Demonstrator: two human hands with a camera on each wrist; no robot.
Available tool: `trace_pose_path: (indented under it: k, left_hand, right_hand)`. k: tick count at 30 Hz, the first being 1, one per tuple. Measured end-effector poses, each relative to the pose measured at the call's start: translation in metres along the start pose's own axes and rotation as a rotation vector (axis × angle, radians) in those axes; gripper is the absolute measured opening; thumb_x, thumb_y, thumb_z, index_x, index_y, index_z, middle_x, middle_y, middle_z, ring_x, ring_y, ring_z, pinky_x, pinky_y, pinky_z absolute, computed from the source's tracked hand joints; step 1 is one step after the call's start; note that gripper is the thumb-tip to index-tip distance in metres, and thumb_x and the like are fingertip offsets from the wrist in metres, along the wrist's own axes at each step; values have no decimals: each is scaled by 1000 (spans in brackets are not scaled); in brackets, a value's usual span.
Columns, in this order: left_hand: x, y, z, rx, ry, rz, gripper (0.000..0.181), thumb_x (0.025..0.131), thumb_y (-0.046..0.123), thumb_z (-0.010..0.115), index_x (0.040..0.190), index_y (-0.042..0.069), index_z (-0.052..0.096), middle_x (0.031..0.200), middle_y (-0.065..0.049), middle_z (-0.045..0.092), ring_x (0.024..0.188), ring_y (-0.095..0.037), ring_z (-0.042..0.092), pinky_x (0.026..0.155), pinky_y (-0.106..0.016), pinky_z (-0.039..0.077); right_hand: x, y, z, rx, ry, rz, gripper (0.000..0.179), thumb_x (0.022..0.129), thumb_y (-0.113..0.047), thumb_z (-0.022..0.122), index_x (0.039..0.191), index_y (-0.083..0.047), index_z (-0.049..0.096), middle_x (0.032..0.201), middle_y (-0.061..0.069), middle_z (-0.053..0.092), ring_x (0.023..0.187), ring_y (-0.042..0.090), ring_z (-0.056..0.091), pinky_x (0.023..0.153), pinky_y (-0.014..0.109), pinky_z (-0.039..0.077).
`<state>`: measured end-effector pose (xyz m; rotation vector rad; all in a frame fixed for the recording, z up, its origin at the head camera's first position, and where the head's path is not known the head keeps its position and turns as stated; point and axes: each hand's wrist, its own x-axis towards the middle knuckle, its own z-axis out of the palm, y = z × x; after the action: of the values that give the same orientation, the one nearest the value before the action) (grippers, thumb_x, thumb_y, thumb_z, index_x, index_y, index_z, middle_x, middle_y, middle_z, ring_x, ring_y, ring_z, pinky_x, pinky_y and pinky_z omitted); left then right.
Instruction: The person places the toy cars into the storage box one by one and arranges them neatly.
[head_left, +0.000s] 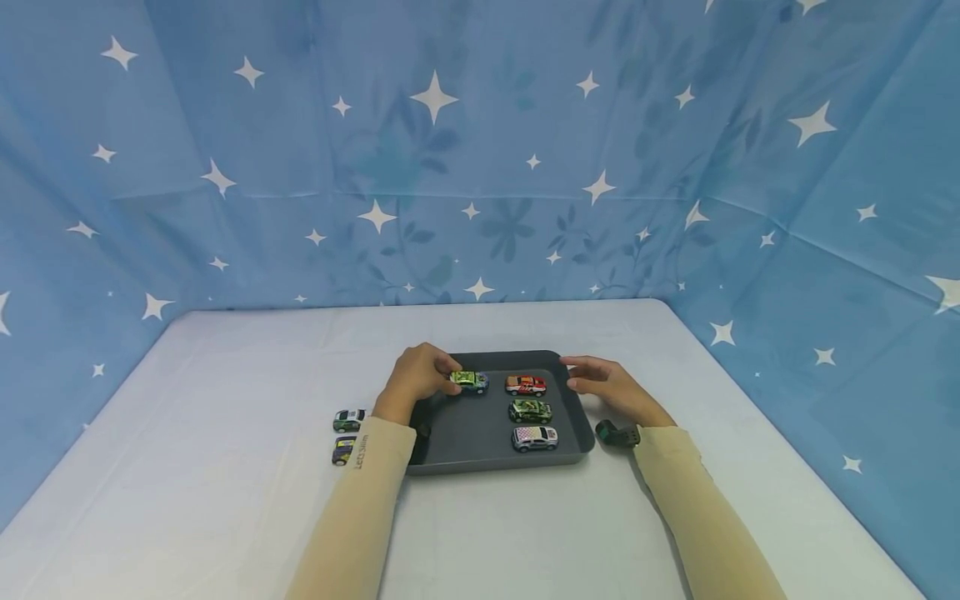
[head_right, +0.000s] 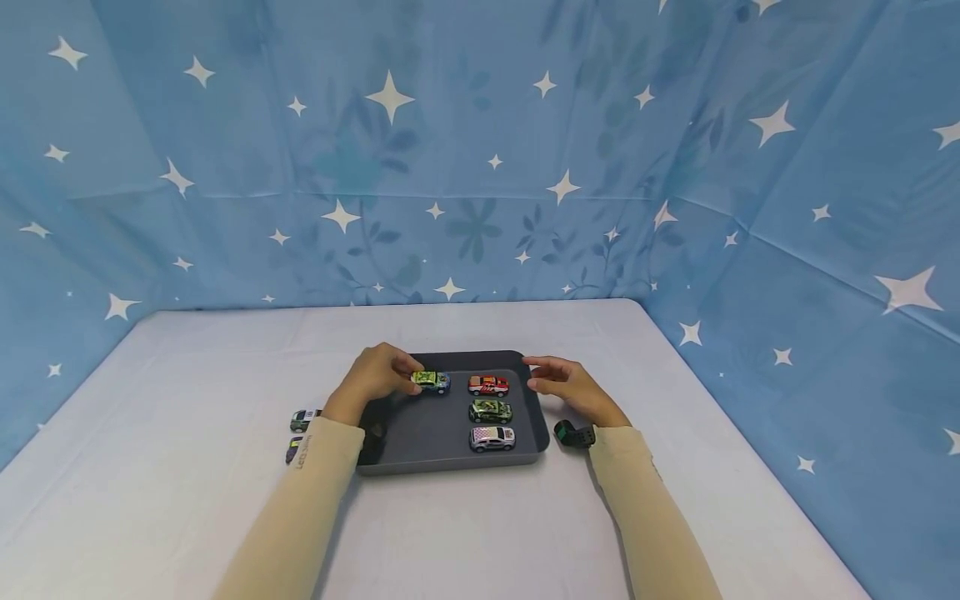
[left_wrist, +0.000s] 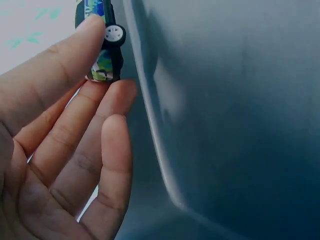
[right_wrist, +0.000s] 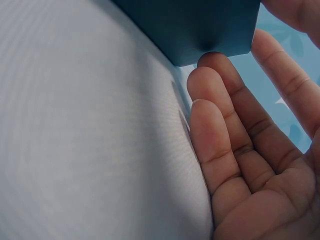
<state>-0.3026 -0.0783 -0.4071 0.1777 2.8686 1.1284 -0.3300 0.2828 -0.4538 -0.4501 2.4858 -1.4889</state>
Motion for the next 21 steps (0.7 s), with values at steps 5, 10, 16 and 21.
trace_pose_path:
  k: [5,10,16,21]
  left_hand:
    - [2,-2,2,16,-5,-22,29,83,9,95,111,8,86,110,-9,81,111,-31,72,100,-48,58]
    - [1,-2,4,44,-24,-51,30,83,14,96,111,12,86,111,-5,81,105,-28,72,93,-46,59]
    - [1,0,6,83,-39,-82,32,84,18,96,114,16,86,115,-3,80,102,-24,72,89,-44,59]
    - [1,1,6,85,-52,-84,34,85,19,96,117,17,85,117,-2,80,100,-23,72,89,-44,59]
  right_hand:
    - [0,0,0,-8,2,-2,62,104,-22,73,157,2,52,160,28,51,147,50,48,123,71,28]
    - [-1,0,0,-12,5,2,62,104,-23,73,157,1,53,159,28,51,146,50,48,123,71,28]
    - [-1,-1,0,-7,3,11,63,104,-24,74,157,1,53,159,28,51,147,49,48,123,72,28]
    - [-2,-1,0,-2,2,9,62,104,-23,73,158,1,52,161,28,50,148,49,46,123,71,27]
